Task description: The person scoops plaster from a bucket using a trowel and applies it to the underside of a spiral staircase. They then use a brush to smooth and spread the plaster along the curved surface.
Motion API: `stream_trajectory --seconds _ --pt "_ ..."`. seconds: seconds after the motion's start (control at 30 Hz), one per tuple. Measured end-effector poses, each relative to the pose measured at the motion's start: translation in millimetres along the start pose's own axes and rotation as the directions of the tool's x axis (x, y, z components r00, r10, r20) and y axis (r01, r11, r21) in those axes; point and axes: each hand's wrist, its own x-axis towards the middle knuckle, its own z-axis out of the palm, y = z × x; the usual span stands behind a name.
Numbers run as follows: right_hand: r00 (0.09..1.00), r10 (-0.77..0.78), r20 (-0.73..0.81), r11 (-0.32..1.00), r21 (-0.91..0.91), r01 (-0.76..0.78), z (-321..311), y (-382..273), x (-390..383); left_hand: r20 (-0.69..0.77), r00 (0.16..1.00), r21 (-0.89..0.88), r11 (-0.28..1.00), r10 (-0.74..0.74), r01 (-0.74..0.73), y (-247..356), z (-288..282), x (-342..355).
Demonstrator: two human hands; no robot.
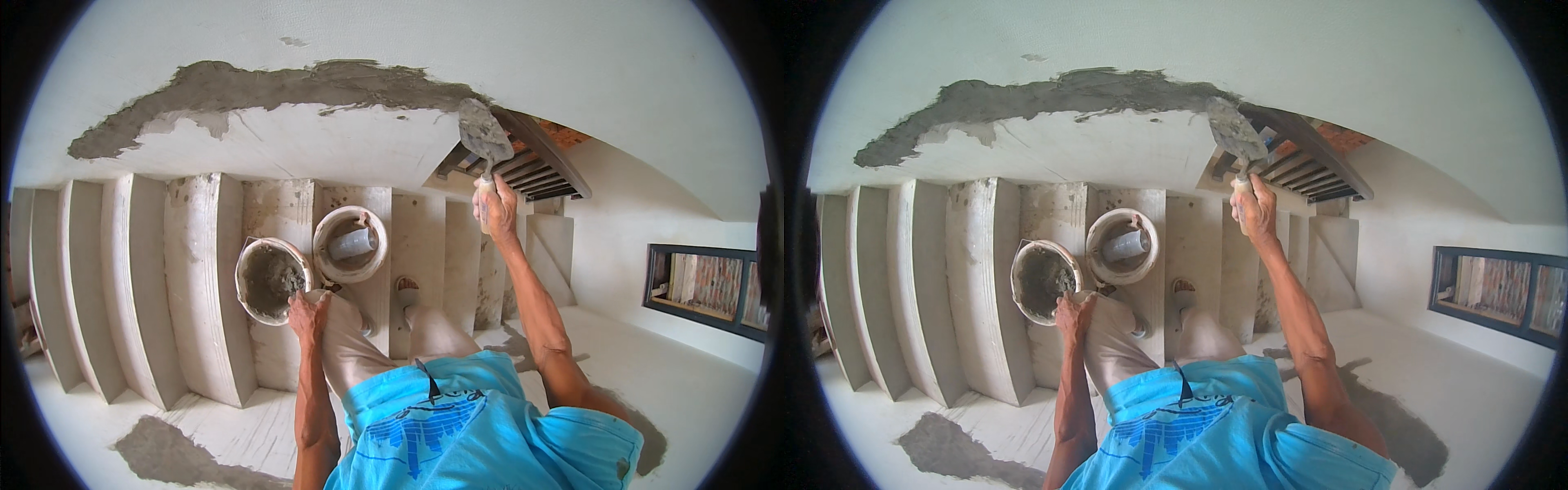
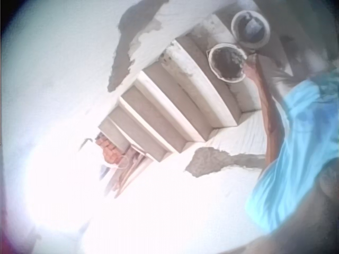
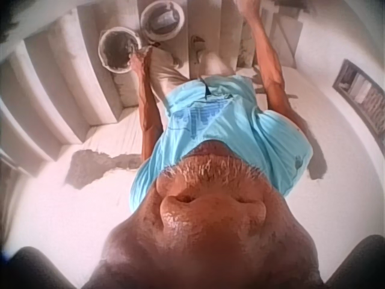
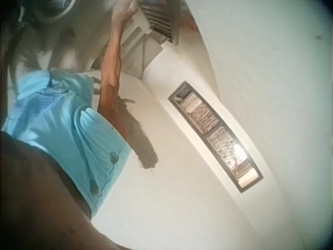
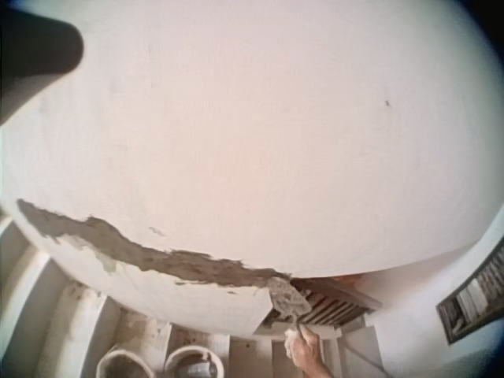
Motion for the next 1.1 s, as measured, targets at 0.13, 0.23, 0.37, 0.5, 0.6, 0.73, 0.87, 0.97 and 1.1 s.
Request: stream_trajectory --seconds 0.13,0.23,0.37,0.5,0.6,0.73,0.87,0.97,1.1 --pt "1.0 -0.013 0.016 1.0 -0.013 0.013 -8 -7 14 -0.011 1.0 -0.011 1.0 0.012 -0.013 -7 7 3" --pt "0.999 0.049 0.023 0.999 -0.017 -0.048 -30 -7 17 -0.119 0.992 0.028 0.999 0.045 -0.042 -9 13 4" --pt "0.995 0.085 0.051 0.995 -0.053 -0.083 -53 -9 7 0.021 0.999 0.013 0.999 -0.036 0.036 1 0 0" --pt "0.989 0.119 0.082 0.991 -0.071 -0.114 -51 -19 2 0.006 0.999 0.016 0.999 -0.04 0.039 -7 3 1" --pt "0.989 0.111 0.103 0.99 -0.097 -0.101 -43 -23 6 0.009 1.0 0.01 1.0 -0.024 0.024 -4 1 -1" --pt "0.991 0.054 0.119 0.994 -0.105 -0.042 -51 -21 27 -0.063 0.998 0.019 1.0 0.018 -0.016 -8 8 1" --pt "0.985 0.128 0.119 0.981 -0.16 -0.108 -74 -22 19 -0.043 0.999 0.005 1.0 0.009 -0.009 -3 3 -3" --pt "0.978 0.188 0.094 0.967 -0.194 -0.167 -82 -22 6 -0.027 1.0 0.004 1.0 -0.014 0.014 0 -2 -5" --pt "0.98 0.159 0.121 0.963 -0.236 -0.127 -74 -34 3 -0.051 0.999 -0.005 1.0 0.008 -0.008 -7 4 -4"
